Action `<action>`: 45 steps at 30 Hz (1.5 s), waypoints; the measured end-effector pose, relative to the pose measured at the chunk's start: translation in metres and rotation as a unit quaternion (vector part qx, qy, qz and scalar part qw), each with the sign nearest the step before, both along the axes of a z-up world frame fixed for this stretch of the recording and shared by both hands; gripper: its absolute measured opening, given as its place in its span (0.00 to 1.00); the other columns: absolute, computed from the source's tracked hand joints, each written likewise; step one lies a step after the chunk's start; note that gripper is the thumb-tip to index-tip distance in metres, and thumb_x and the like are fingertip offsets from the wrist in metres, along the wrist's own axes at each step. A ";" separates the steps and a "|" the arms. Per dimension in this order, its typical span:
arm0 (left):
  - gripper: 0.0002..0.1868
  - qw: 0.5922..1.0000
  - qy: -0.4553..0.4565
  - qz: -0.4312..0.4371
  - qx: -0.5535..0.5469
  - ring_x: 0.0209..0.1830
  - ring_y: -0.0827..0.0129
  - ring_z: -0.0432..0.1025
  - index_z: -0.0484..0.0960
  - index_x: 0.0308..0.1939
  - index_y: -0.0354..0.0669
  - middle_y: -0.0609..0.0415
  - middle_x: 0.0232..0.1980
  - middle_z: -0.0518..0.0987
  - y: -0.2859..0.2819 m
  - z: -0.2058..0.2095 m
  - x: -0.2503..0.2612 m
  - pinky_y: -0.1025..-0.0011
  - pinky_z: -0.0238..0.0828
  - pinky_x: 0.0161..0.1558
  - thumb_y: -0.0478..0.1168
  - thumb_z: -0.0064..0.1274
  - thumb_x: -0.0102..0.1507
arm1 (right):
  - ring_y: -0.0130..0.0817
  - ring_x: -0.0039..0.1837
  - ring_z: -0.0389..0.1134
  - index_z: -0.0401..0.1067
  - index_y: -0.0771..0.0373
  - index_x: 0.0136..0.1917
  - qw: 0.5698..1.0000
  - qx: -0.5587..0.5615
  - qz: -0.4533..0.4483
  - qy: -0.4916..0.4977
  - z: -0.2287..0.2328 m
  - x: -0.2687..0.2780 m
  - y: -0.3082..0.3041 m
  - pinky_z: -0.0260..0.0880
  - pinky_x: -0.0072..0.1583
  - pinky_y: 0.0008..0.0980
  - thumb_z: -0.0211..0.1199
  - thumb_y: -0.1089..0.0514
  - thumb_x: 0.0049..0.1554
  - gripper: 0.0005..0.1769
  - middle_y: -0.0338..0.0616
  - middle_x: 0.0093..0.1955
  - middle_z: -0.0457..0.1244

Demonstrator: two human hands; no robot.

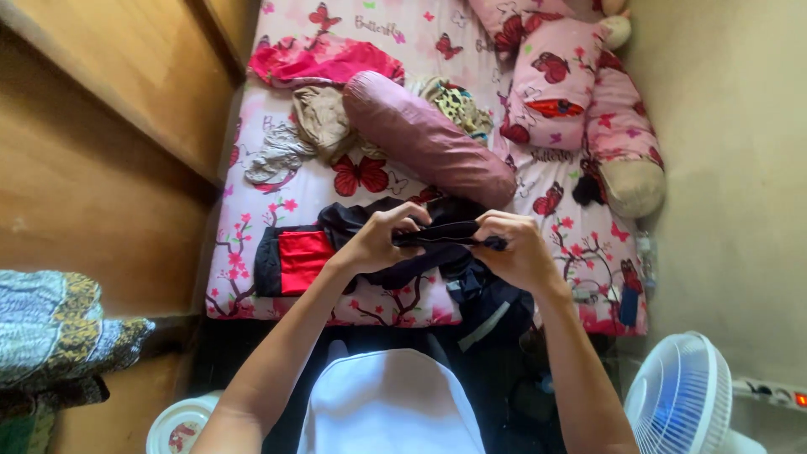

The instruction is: The person folds several pieces of clothing on a bed, including a black garment and a dark blue sweatshirt. They smooth and align each item before folding it into a compact shape and stacking it with others.

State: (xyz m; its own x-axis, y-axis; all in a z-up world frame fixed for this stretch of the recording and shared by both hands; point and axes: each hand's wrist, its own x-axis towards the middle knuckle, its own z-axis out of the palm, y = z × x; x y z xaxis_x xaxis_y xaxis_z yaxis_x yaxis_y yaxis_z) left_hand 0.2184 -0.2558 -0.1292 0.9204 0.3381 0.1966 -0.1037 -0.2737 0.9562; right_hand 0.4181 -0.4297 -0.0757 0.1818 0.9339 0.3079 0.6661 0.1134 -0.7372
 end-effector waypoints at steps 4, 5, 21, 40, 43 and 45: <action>0.19 0.994 -0.031 0.022 -0.101 0.35 0.70 0.76 0.83 0.47 0.47 0.52 0.34 0.82 0.004 -0.027 0.008 0.72 0.74 0.41 0.30 0.68 0.54 | 0.40 0.41 0.74 0.74 0.59 0.34 0.999 -0.005 -0.040 0.003 -0.005 0.009 -0.027 0.71 0.47 0.32 0.75 0.66 0.40 0.11 0.40 0.40 0.71; 0.18 0.984 -0.046 0.025 -0.170 0.35 0.68 0.75 0.82 0.45 0.43 0.50 0.34 0.81 0.004 -0.027 0.010 0.70 0.75 0.44 0.27 0.68 0.54 | 0.38 0.41 0.74 0.74 0.59 0.33 0.999 -0.004 -0.048 0.011 -0.006 0.008 -0.033 0.71 0.46 0.31 0.74 0.67 0.41 0.10 0.39 0.40 0.72; 0.18 0.978 0.059 -0.103 -0.171 0.42 0.62 0.77 0.85 0.46 0.35 0.45 0.40 0.83 -0.038 -0.041 0.039 0.59 0.77 0.49 0.24 0.61 0.52 | 0.36 0.38 0.72 0.81 0.65 0.36 0.981 0.034 -0.182 0.064 -0.016 0.000 -0.080 0.72 0.42 0.27 0.71 0.76 0.37 0.13 0.48 0.37 0.71; 0.07 0.978 -0.003 -0.063 -0.199 0.39 0.68 0.78 0.87 0.34 0.28 0.41 0.38 0.84 -0.020 -0.028 0.058 0.68 0.80 0.44 0.27 0.66 0.52 | 0.34 0.42 0.71 0.79 0.69 0.35 0.972 0.037 -0.192 0.133 -0.032 0.022 -0.102 0.73 0.44 0.29 0.72 0.76 0.37 0.11 0.51 0.39 0.69; 0.07 0.977 -0.014 -0.063 -0.202 0.39 0.68 0.77 0.87 0.34 0.26 0.39 0.38 0.83 -0.021 -0.022 0.060 0.69 0.80 0.43 0.26 0.65 0.52 | 0.33 0.42 0.70 0.79 0.70 0.35 0.971 0.042 -0.188 0.140 -0.033 0.023 -0.102 0.74 0.43 0.29 0.73 0.77 0.37 0.11 0.52 0.39 0.69; 0.07 0.978 -0.017 -0.062 -0.200 0.39 0.67 0.77 0.86 0.35 0.24 0.38 0.38 0.82 -0.021 -0.019 0.060 0.69 0.80 0.43 0.25 0.64 0.53 | 0.33 0.41 0.71 0.79 0.71 0.35 0.971 0.043 -0.187 0.145 -0.034 0.024 -0.101 0.74 0.43 0.29 0.73 0.77 0.37 0.11 0.53 0.39 0.68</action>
